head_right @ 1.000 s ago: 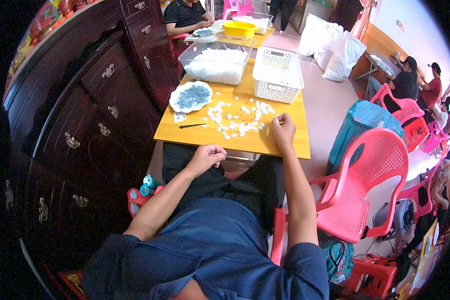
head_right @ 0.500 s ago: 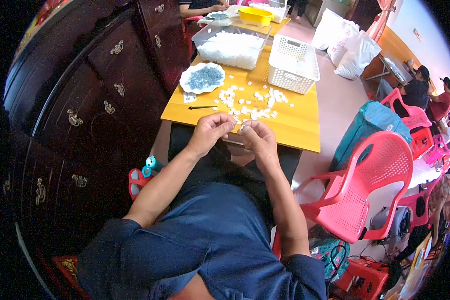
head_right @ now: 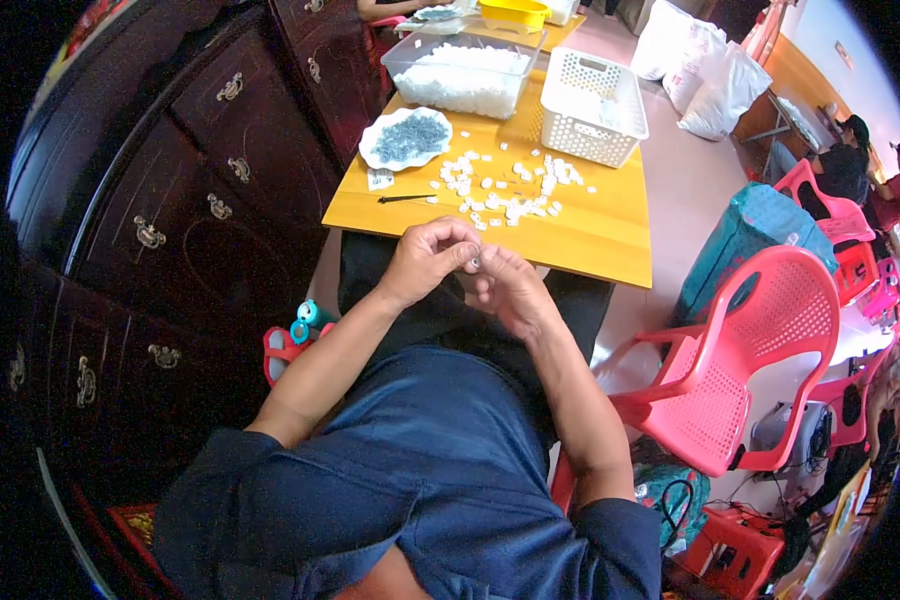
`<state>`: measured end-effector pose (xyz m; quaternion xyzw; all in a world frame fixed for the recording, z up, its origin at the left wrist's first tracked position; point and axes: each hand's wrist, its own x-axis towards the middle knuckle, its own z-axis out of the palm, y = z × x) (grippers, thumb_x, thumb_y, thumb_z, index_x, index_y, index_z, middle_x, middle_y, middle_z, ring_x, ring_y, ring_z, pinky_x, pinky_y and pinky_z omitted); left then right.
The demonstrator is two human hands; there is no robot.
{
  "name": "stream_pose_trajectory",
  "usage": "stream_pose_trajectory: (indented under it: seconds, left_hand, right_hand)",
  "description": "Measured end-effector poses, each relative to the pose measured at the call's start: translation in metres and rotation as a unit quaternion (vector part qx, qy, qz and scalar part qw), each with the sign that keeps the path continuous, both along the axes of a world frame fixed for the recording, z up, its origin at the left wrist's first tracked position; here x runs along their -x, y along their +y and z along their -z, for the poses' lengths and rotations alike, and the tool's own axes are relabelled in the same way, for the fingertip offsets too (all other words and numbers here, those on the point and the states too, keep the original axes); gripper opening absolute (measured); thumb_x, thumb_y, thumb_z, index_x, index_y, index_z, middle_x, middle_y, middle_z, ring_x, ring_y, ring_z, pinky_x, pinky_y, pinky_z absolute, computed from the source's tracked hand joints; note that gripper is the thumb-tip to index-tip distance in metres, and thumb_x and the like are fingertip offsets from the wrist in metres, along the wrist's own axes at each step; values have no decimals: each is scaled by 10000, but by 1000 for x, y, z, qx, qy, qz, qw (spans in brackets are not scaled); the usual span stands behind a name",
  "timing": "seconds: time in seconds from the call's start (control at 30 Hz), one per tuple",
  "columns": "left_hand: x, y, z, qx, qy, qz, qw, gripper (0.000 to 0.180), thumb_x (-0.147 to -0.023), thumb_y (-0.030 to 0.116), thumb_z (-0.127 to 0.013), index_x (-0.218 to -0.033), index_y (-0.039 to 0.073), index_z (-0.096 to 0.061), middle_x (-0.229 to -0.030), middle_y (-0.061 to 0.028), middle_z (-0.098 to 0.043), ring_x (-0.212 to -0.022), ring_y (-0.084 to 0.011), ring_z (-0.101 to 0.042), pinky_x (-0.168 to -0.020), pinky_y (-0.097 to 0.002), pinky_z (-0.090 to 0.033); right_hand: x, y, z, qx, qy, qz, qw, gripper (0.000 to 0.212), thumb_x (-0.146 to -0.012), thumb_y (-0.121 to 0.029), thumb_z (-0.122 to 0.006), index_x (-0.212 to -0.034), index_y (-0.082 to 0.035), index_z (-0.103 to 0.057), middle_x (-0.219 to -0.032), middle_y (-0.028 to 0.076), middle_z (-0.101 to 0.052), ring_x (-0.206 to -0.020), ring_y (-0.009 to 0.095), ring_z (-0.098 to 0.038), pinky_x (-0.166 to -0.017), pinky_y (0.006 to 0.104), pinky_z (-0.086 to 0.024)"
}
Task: Assembling small plastic components by inserting small metal pins into them manually at a table.
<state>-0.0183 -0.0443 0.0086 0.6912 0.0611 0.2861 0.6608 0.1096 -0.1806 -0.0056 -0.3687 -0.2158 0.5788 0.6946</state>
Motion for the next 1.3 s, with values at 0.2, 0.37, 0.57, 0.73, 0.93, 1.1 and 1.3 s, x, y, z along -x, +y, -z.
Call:
stream_pose_trajectory:
  seconds: [0.2, 0.37, 0.57, 0.73, 0.93, 1.1, 1.3]
  left_hand:
    - [4, -6, -1, -81, 37, -44, 995, 68, -966, 36, -680, -968, -20, -718, -940, -28, -669, -823, -81, -653, -749, -242, -532]
    - [5, -1, 0, -79, 33, -31, 996, 67, -963, 22, -672, -982, -22, -719, -961, -35, -683, -810, -85, -662, -753, -244, -541]
    - [4, 1, 1, -101, 53, -50, 992, 61, -959, 14, -660, -971, -24, -706, -879, -30, -696, -787, -89, -683, -705, -240, -553]
    - [1, 6, 15, -7, 41, -44, 998, 81, -1008, 66, -641, -1000, -3, -684, -868, 7, -682, -768, -57, -635, -681, -217, -520]
    - [3, 4, 11, -14, 37, -43, 998, 91, -1016, 89, -640, -1007, 11, -686, -874, 14, -684, -738, -44, -586, -677, -211, -502]
    - [3, 3, 10, -52, 46, -46, 997, 85, -1007, 82, -645, -1018, 11, -691, -877, 15, -686, -740, -45, -587, -681, -215, -507]
    - [3, 4, 11, -30, 50, -60, 997, 85, -1004, 77, -647, -1016, 6, -692, -873, 10, -689, -745, -46, -595, -680, -215, -511]
  right_hand:
    - [-3, 0, 5, 14, 29, -26, 999, 231, -942, -359, -752, -907, -153, -653, -783, -50, -624, -634, 60, -535, -637, 254, -473]
    - [3, 1, 0, 23, -6, 2, 1000, 239, -942, -352, -737, -889, -134, -655, -717, -48, -590, -597, 72, -520, -616, 248, -451]
    - [3, 4, 4, 36, -36, 22, 998, 189, -988, -288, -690, -922, -113, -668, -703, -47, -584, -572, 71, -502, -552, 237, -426]
    - [10, 4, -5, 38, -62, 64, 995, 121, -998, -203, -685, -977, -84, -686, -754, -38, -634, -591, 49, -515, -514, 216, -433]
    - [6, 3, 6, 38, -112, 108, 987, 116, -984, -156, -699, -1051, -61, -699, -787, -24, -660, -603, 35, -536, -517, 210, -476]
    - [6, 4, 9, 24, -133, 131, 982, 133, -981, -154, -697, -1066, -52, -699, -781, -24, -655, -614, 39, -556, -514, 207, -480]
    - [11, 1, -3, 45, -139, 139, 979, 122, -971, -136, -713, -1063, -57, -713, -845, -27, -686, -634, 33, -553, -579, 186, -441]
